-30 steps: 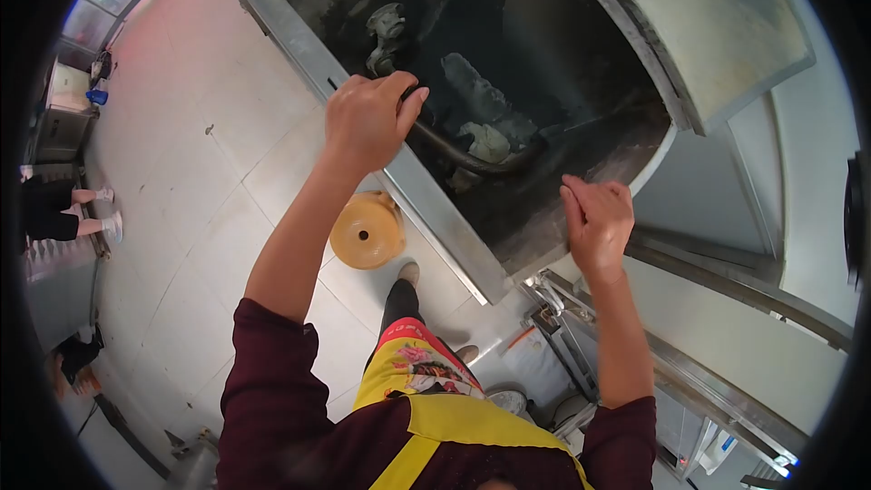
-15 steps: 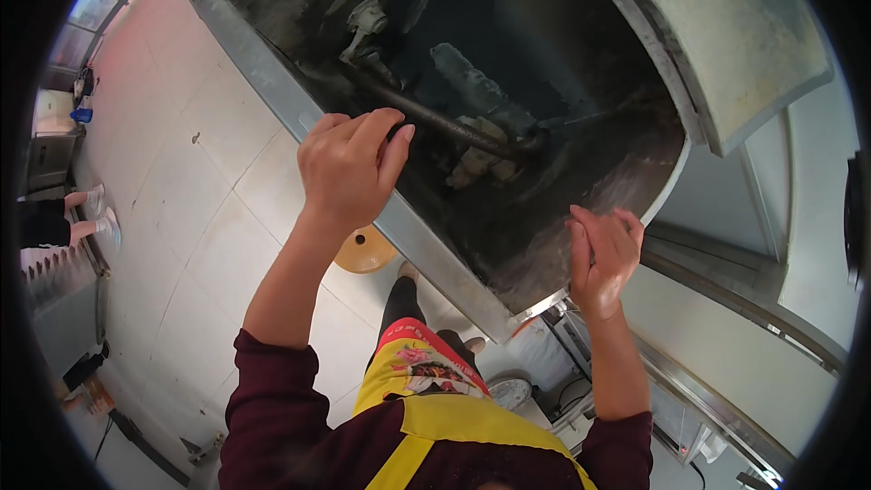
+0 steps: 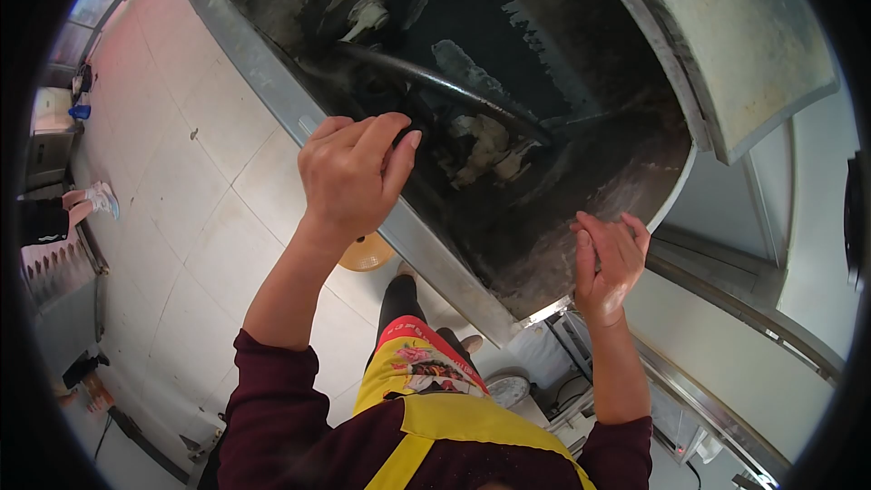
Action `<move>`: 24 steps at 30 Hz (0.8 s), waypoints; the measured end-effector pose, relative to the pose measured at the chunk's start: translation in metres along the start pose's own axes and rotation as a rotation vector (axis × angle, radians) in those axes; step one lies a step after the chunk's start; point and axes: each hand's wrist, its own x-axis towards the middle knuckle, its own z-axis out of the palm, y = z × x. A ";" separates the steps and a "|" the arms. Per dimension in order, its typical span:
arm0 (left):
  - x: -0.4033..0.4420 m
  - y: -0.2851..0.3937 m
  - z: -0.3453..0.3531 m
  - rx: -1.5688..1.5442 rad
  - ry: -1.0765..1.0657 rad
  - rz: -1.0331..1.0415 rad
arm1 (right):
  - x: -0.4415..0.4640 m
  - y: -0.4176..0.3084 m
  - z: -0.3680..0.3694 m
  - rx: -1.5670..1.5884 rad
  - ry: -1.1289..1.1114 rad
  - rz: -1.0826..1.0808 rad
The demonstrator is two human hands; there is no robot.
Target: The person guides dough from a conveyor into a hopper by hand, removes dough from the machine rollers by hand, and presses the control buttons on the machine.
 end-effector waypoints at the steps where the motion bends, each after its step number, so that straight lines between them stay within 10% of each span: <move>1: 0.000 -0.001 0.000 -0.003 0.004 0.006 | 0.000 0.000 0.000 0.000 -0.001 0.000; 24: 0.001 -0.003 0.001 -0.011 0.015 0.042 | 0.001 -0.001 0.000 0.003 -0.017 0.017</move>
